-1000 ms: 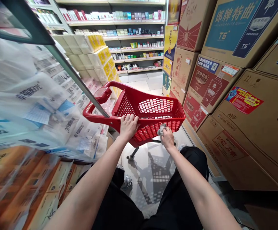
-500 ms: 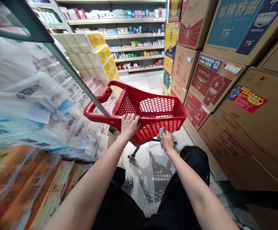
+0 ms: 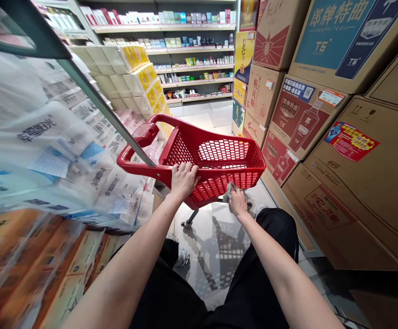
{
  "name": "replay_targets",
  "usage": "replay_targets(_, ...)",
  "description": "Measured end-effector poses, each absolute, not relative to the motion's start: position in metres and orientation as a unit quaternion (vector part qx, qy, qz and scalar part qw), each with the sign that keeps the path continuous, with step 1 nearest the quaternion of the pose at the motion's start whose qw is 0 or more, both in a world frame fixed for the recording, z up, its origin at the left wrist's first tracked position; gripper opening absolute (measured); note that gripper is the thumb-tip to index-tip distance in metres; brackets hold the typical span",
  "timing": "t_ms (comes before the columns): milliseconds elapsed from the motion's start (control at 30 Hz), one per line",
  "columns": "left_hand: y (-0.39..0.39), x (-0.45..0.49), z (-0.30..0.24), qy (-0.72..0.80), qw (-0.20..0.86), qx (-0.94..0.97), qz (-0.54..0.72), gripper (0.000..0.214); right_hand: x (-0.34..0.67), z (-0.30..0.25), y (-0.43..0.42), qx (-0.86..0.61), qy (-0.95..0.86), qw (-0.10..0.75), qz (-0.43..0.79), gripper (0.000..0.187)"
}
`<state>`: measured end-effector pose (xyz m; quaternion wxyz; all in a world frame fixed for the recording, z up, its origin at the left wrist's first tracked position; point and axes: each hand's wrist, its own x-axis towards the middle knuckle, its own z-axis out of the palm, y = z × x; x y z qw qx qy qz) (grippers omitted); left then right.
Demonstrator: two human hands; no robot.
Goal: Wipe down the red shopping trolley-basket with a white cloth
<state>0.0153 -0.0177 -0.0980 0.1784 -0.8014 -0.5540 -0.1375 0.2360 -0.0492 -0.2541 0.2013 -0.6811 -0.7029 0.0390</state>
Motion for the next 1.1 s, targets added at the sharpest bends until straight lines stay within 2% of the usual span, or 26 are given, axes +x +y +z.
replay_targets(133,-0.020,0.016,-0.097,-0.553,0.178,-0.803,-0.133,0.024,0.245,-0.250,-0.039,-0.734,-0.633,0.243,0.031,0.040)
replay_targets(367,-0.024,0.020,-0.097,-0.557,0.168,-0.801,-0.142,0.026,0.243,-0.242,-0.025,-0.729,-0.655,0.196,0.031,0.037)
replay_targets(600,-0.026,0.020,-0.096,-0.561,0.168,-0.798,-0.139,0.027,0.236,-0.235,-0.038,-0.697,-0.670,0.254,0.027,0.028)
replay_targets(833,-0.028,0.021,-0.096,-0.560,0.163,-0.799,-0.146,0.027,0.229,-0.245,-0.035,-0.683,-0.697,0.218,0.009,0.037)
replay_targets(933,-0.028,0.020,-0.096,-0.561,0.169,-0.798,-0.143,0.026,0.230,-0.246,-0.045,-0.660,-0.719,0.216,0.022,0.031)
replay_targets(1000,-0.028,0.020,-0.096,-0.560,0.172,-0.798,-0.143,0.026,0.228,-0.240,-0.049,-0.642,-0.730,0.233,0.026,0.026)
replay_targets(1100,-0.028,0.020,-0.096,-0.561,0.172,-0.797,-0.142,0.026,0.217,-0.225,-0.043,-0.635,-0.724,0.269,0.013,0.030)
